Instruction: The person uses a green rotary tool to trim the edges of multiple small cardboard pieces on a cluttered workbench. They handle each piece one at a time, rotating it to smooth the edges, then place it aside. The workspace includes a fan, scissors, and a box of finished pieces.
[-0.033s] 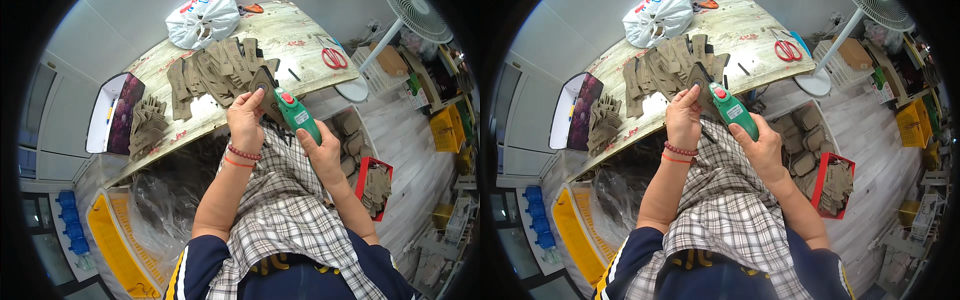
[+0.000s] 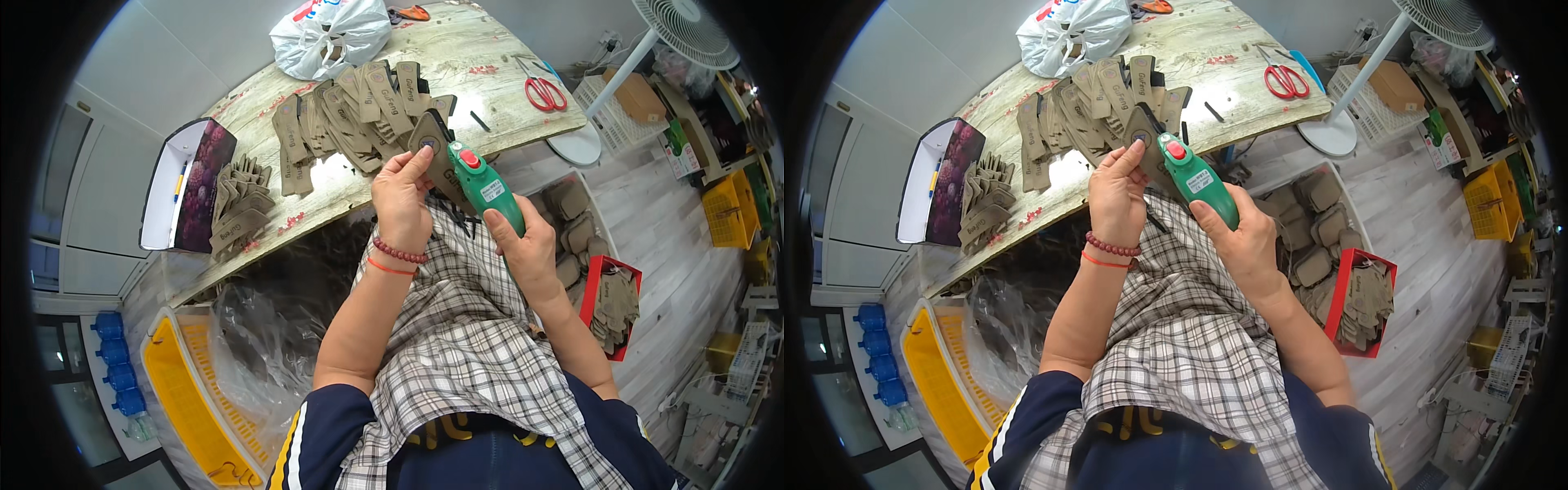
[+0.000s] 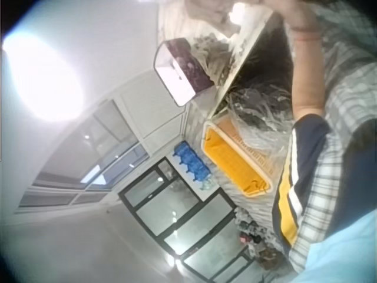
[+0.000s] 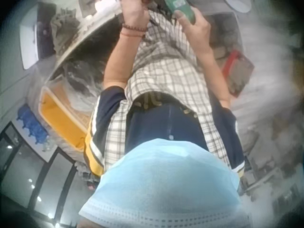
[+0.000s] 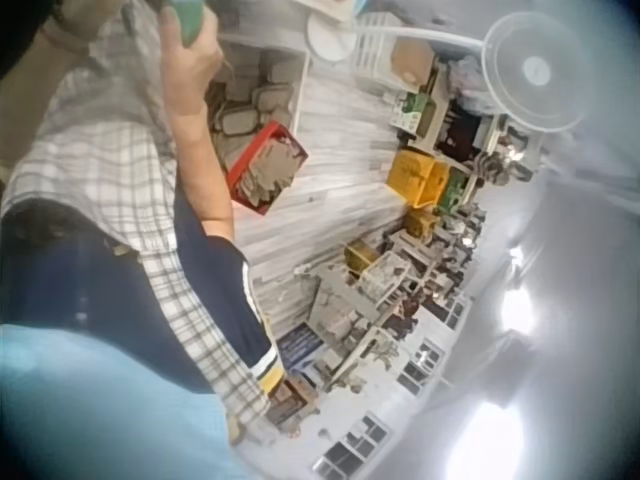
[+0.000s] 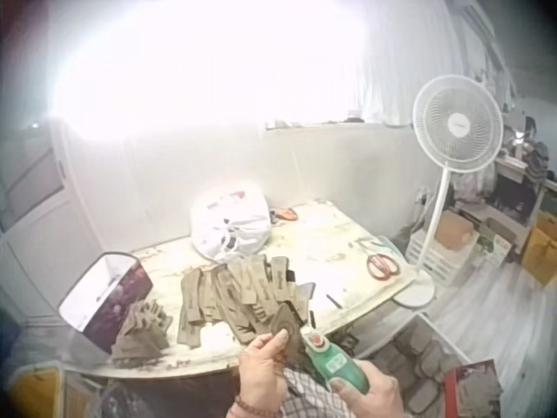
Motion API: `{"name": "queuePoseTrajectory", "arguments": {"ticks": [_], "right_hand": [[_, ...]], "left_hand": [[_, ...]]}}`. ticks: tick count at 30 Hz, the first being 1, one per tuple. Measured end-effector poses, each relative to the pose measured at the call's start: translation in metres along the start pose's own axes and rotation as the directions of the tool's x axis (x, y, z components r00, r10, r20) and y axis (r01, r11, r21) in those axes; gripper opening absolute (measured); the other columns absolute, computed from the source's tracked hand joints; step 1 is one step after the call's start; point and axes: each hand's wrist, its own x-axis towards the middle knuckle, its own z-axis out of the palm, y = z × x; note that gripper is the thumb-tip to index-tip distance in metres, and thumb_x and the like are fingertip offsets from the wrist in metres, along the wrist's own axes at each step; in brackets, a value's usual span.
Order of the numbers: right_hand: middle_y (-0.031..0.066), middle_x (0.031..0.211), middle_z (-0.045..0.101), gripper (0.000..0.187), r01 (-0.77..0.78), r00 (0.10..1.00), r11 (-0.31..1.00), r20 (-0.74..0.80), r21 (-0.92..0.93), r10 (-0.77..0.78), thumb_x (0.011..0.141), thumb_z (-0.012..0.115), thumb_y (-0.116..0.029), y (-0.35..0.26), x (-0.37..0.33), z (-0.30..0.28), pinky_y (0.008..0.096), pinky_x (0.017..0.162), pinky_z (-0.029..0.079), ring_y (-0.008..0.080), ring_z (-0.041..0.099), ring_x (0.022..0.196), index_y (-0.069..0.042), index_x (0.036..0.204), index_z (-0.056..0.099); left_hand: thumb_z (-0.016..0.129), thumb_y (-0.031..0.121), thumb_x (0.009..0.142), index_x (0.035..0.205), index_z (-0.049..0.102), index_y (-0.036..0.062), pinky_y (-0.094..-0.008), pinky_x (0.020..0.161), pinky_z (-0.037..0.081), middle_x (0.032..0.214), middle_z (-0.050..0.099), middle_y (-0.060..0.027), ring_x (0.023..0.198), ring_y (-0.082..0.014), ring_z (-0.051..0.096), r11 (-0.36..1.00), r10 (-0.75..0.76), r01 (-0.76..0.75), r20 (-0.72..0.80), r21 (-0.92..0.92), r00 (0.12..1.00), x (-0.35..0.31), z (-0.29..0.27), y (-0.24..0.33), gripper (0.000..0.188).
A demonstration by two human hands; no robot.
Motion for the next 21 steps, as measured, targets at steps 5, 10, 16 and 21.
{"name": "queuePoseTrajectory", "arguments": {"ticks": [5,10,16,21], "right_hand": [[0.0025,0.067,0.060,0.042,0.020,1.000,1.000,-0.018,0.022,-0.020,0.088,0.069,-0.037,-0.003,0.001,-0.003,0.0257,0.054,0.044,0.0075,0.052,0.057,0.000,0.105,0.063],[0.0030,0.068,0.060,0.043,0.018,1.000,1.000,0.018,0.009,-0.018,0.088,0.069,-0.039,-0.002,0.003,-0.010,0.0259,0.055,0.044,0.0082,0.053,0.059,0.000,0.105,0.063],[0.0035,0.069,0.061,0.044,-0.005,0.999,0.999,0.052,-0.042,0.007,0.087,0.070,-0.038,0.004,0.000,-0.015,0.0257,0.056,0.044,0.0089,0.053,0.060,0.000,0.106,0.062],[0.0036,0.069,0.061,0.044,0.068,0.997,0.993,0.053,-0.096,-0.063,0.087,0.070,-0.037,0.001,0.001,-0.012,0.0260,0.054,0.044,0.0089,0.052,0.058,0.001,0.108,0.062]], "left_hand": [[0.073,0.006,0.082,0.083,0.063,0.0073,-0.0209,0.060,0.043,0.076,0.066,0.0006,0.063,-0.0064,0.056,0.996,-0.047,0.044,0.042,0.073,0.998,-0.013,-0.007,-0.007,0.010],[0.072,0.004,0.082,0.086,0.066,0.0039,-0.0208,0.060,0.044,0.078,0.068,-0.0013,0.065,-0.0066,0.058,0.984,0.013,-0.022,0.051,0.178,0.999,-0.014,-0.017,-0.003,0.007],[0.069,0.001,0.084,0.091,0.067,-0.0014,-0.0206,0.066,0.049,0.084,0.069,-0.0053,0.071,-0.0083,0.062,0.961,0.101,-0.114,0.064,0.253,0.993,-0.006,-0.023,0.018,0.008],[0.068,0.000,0.084,0.091,0.066,-0.0025,-0.0210,0.063,0.051,0.084,0.069,-0.0069,0.070,-0.0089,0.063,0.939,0.104,-0.131,0.102,0.317,0.989,-0.003,-0.026,0.024,0.008]]}}
